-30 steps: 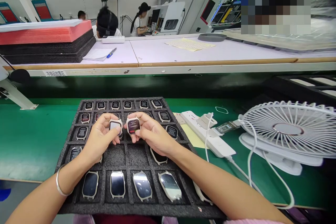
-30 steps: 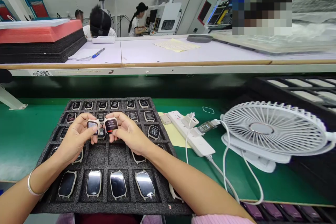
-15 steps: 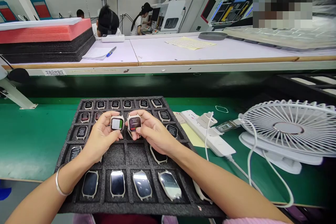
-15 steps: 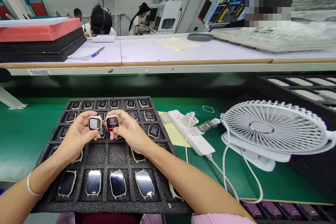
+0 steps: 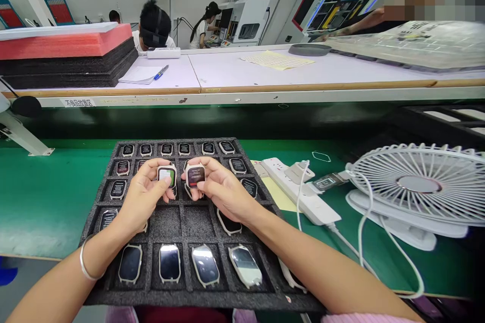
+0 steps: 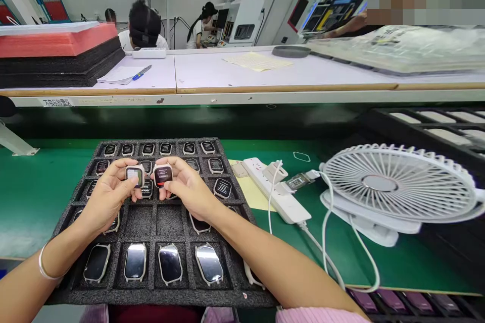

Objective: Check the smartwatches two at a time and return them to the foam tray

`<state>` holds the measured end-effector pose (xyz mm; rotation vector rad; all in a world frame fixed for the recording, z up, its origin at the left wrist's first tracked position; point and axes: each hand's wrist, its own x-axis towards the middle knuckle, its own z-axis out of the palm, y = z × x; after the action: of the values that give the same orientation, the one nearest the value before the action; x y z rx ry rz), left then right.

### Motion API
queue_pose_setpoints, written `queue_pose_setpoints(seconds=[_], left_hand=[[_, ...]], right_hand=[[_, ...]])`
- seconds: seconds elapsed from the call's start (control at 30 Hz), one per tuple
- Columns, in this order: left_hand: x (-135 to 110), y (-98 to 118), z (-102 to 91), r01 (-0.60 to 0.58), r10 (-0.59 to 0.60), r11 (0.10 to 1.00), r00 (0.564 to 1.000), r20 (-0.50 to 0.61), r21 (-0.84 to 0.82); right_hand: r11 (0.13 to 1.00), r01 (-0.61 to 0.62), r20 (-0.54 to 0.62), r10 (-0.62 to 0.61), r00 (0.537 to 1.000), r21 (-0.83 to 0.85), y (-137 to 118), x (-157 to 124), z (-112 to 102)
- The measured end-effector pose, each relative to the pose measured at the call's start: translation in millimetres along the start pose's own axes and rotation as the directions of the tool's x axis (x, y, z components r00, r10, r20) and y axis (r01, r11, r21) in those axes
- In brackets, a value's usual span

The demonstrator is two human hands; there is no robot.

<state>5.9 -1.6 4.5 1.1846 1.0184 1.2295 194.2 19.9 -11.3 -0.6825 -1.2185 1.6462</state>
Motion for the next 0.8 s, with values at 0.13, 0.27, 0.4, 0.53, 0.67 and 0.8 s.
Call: queue_pose_setpoints(seconds=[0.13, 0.27, 0.4, 0.53, 0.67, 0.8], left_hand=[[0.8, -1.7, 0.0, -0.014, 0.015, 1.000, 1.000, 0.021, -0.007], [0.9, -3.0, 0.6, -0.005, 0.005, 1.000, 0.999, 0.032, -0.013], [0.6, -4.4, 0.4, -0.001, 0.003, 0.999, 0.999, 0.047, -0.046], [0.6, -4.4, 0.8, 0.013, -0.010, 0.997, 0.999, 0.040, -0.075], [0.2, -1.9, 1.8, 0.061, -0.061, 0.995, 0.998, 0.005, -0.085], [0.4, 0.0, 1.9, 0.075, -0.077, 0.990, 0.997, -0.018, -0.117]], right_hand=[[1.000, 0.001, -0.007, -0.001, 1.000, 0.017, -0.2, -0.3, -0.2], [1.000, -0.003, -0.009, 0.003, 1.000, 0.023, 1.0, -0.1, -1.1], [1.000, -0.005, -0.016, 0.006, 1.000, 0.019, 3.8, 0.6, -1.9], [1.000, 0.003, -0.025, -0.003, 1.000, 0.005, 2.6, 0.4, -1.3], [1.000, 0.010, 0.032, -0.010, 0.999, 0.019, -2.6, -2.0, 0.4], [0.999, 0.040, 0.128, -0.043, 0.991, 0.022, -10.0, -14.7, 8.2]])
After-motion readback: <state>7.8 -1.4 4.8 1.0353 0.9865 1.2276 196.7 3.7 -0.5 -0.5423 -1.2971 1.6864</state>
